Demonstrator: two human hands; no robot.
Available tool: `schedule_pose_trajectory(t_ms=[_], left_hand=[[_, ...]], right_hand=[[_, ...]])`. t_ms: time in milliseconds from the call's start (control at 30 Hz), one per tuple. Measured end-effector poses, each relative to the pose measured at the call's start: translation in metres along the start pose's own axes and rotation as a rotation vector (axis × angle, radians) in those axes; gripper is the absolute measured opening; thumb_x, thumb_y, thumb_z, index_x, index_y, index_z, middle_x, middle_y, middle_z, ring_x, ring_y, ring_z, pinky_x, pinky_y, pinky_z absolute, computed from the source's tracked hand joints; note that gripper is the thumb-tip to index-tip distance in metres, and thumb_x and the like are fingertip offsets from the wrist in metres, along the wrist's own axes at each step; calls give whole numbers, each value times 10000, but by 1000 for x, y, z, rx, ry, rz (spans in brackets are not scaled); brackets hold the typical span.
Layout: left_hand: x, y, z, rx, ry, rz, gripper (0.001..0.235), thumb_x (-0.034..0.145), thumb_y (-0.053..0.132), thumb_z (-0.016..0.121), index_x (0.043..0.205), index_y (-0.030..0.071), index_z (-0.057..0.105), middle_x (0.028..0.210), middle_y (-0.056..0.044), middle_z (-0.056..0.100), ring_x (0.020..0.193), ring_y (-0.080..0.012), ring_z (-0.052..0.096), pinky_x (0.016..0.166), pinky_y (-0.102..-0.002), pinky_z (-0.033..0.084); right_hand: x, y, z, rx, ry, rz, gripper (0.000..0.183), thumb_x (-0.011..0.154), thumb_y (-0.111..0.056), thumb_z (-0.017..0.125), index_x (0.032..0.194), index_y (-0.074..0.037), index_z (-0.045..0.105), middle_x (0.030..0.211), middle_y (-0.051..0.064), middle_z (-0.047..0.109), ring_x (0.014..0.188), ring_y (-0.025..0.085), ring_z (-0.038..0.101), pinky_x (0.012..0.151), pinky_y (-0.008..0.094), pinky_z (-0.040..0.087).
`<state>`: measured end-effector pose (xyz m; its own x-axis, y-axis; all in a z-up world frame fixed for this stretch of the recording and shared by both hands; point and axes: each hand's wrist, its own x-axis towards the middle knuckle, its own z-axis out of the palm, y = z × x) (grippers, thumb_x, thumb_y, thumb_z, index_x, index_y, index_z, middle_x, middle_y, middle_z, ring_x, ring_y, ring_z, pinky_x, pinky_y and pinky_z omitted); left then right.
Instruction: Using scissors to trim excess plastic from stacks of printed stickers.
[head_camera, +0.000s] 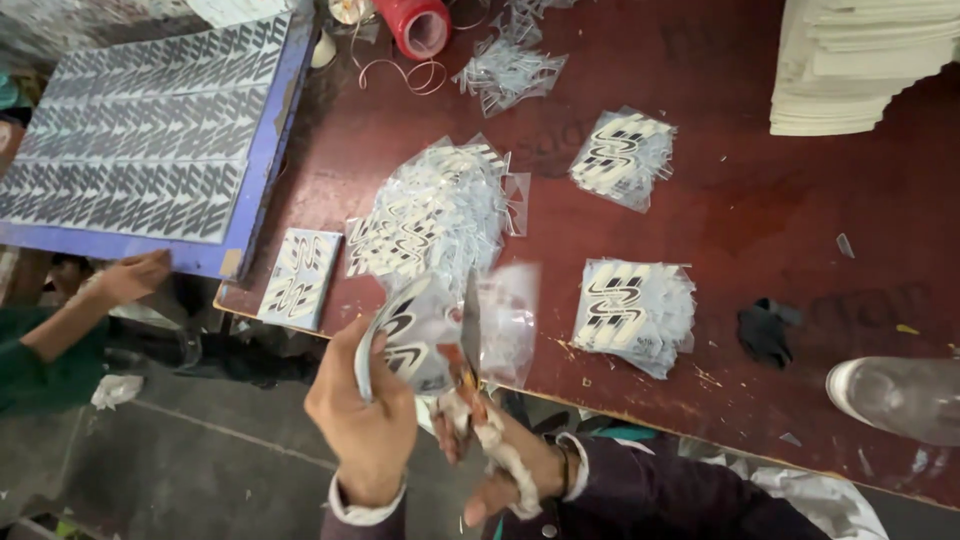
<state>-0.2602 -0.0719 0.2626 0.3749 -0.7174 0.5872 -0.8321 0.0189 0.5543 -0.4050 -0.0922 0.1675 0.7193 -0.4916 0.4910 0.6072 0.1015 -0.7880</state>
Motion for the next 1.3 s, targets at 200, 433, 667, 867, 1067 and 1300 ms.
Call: schedule_pose_trajectory(t_ms=[200, 433, 667, 867, 1067, 1300], left_hand=[[-2, -7, 14, 53, 64, 100, 435, 819, -96, 545, 1228, 20, 636, 1088, -151, 695, 974, -347, 722, 861, -387, 571], [6, -15, 31, 38, 81, 122, 457, 774, -65, 526, 1215, -2, 628, 1054, -181, 678, 946, -392, 698, 834, -420, 564], [49, -25, 27, 59, 224, 6, 75, 1072, 17, 559, 1096, -35, 608, 817, -264, 660, 748, -480, 652, 623, -475, 473], [52, 4, 31, 5, 167, -20, 87, 1051, 13, 550, 1101, -41, 598, 824, -237, 672, 751, -454, 666, 637, -460, 493], [38, -2, 35, 47, 143, 67, 98, 1056, 6, 552, 1134, -9, 609, 902, -226, 692, 827, -445, 689, 712, -471, 517], [43, -23, 30, 86, 131, 47, 152, 1018, -17, 558, 1161, -2, 607, 935, -222, 694, 843, -447, 685, 735, -480, 526]], right_hand=[[-25, 63, -4, -26, 245, 258, 337, 841, -160, 835, 995, -57, 554, 870, -7, 559, 790, 95, 548, 695, 272, 482], [-61, 144, -31, 636, 314, 122, 278, 1038, -318, 650, 1100, -89, 506, 894, 64, 660, 641, 119, 657, 515, 282, 501], [-73, 62, -26, 300, 196, 216, 503, 842, -346, 812, 1122, -81, 489, 991, 47, 551, 887, 146, 561, 778, 299, 487], [-63, 46, -8, 25, -180, 383, 519, 859, -309, 835, 1150, -76, 473, 1010, 35, 502, 914, 144, 507, 854, 305, 429], [-15, 50, -10, -110, 18, 119, 629, 841, -357, 847, 1229, -86, 433, 1091, 16, 479, 977, 125, 507, 860, 293, 461], [-29, 111, -15, -120, 208, 249, 474, 801, -156, 858, 1107, -59, 510, 926, 1, 498, 818, 97, 501, 720, 272, 449]])
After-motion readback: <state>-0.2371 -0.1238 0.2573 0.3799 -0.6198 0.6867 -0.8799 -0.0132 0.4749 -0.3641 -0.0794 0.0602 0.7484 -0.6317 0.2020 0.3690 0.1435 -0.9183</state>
